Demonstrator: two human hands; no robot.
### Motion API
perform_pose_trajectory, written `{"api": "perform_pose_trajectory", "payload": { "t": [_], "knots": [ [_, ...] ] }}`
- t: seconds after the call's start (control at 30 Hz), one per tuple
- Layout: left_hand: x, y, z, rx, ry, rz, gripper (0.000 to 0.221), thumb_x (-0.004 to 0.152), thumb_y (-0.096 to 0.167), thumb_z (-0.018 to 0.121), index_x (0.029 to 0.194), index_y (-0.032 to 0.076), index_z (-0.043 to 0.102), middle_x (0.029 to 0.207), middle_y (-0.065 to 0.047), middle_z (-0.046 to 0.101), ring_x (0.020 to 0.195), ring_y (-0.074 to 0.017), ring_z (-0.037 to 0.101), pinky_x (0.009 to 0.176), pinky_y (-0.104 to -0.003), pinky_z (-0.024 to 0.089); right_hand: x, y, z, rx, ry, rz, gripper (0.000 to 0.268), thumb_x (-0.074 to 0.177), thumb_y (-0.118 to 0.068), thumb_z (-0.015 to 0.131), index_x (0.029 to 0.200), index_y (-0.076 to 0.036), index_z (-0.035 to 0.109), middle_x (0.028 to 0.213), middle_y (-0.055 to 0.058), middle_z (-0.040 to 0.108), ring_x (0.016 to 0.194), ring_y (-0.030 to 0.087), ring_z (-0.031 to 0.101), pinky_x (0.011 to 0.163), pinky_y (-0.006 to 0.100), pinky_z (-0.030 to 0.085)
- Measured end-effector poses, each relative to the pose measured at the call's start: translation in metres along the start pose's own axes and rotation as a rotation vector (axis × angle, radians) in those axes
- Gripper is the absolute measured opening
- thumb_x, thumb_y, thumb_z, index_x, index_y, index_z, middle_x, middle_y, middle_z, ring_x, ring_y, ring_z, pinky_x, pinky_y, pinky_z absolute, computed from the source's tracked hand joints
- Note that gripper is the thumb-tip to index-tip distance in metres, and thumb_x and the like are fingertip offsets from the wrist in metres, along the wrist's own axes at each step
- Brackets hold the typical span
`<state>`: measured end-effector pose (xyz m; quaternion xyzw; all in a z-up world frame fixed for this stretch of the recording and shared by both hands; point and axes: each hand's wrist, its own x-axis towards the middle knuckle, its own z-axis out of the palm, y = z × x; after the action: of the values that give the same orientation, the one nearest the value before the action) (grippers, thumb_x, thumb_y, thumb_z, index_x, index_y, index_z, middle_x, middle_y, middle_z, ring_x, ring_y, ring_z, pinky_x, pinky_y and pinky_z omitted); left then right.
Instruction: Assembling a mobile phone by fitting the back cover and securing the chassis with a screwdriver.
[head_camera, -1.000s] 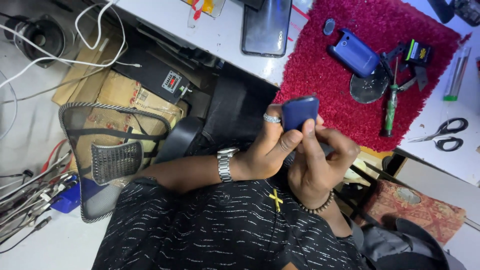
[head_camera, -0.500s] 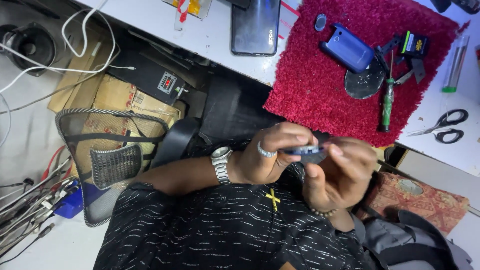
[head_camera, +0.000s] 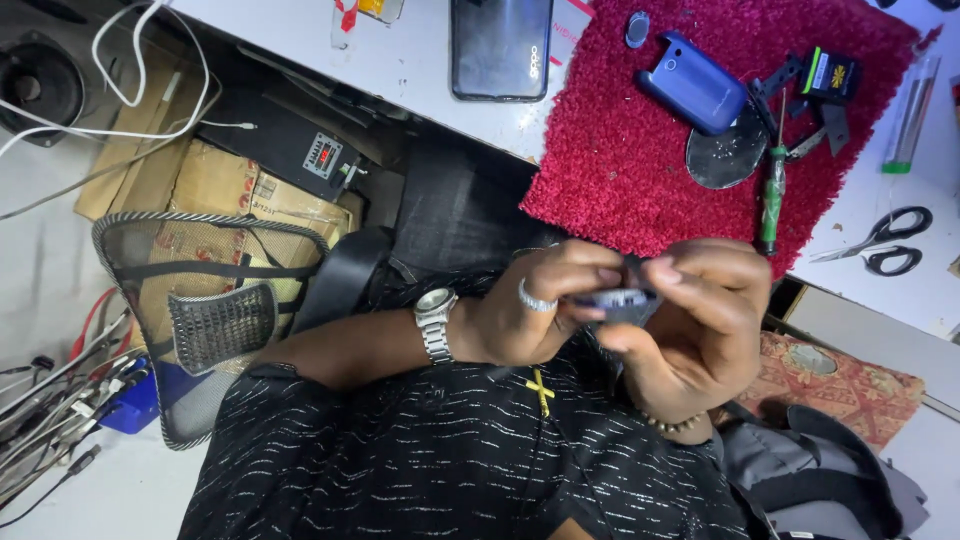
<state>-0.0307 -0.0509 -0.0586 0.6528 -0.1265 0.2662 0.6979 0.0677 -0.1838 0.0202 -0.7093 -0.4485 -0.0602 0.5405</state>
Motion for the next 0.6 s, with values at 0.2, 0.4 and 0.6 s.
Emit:
{"api": "perform_pose_trajectory", "payload": {
  "t": [0.2, 0.4, 0.6],
  "knots": [
    [0.021, 0.011, 0.007, -0.627, 0.303, -0.592, 0.059, 0.111, 0.053, 0.053, 0.142, 0.006, 0.034, 0.129, -0.018, 0.064, 0.109, -0.0226, 0.071, 0.098, -0.038, 0.062, 0.015, -0.027, -0.005, -0.421, -0.138, 0.146, 0.062, 0.100, -0.033, 0.086, 0.144, -0.002, 0.055, 0.133, 0.020, 0.044, 0.122, 0.039, 0.056, 0.110, 0.052, 0.052],
    [0.011, -0.012, 0.011, -0.653, 0.428, -0.643, 0.101, 0.093, 0.086, 0.026, 0.162, 0.013, 0.030, 0.132, -0.008, 0.056, 0.128, -0.0132, 0.056, 0.124, -0.037, 0.048, 0.000, -0.016, 0.012, -0.634, -0.295, 0.208, 0.079, 0.101, -0.046, 0.090, 0.156, -0.004, 0.053, 0.132, 0.024, 0.056, 0.123, 0.039, 0.052, 0.107, 0.050, 0.043],
    [0.005, -0.019, 0.014, -0.799, 0.441, -0.600, 0.093, 0.098, 0.086, 0.029, 0.156, 0.015, 0.040, 0.157, -0.012, 0.051, 0.148, -0.0226, 0.050, 0.133, -0.043, 0.040, -0.005, -0.010, 0.012, -0.720, -0.347, 0.187, 0.086, 0.105, -0.053, 0.089, 0.163, -0.006, 0.048, 0.135, 0.021, 0.058, 0.125, 0.037, 0.049, 0.105, 0.049, 0.035]
  ]
}}
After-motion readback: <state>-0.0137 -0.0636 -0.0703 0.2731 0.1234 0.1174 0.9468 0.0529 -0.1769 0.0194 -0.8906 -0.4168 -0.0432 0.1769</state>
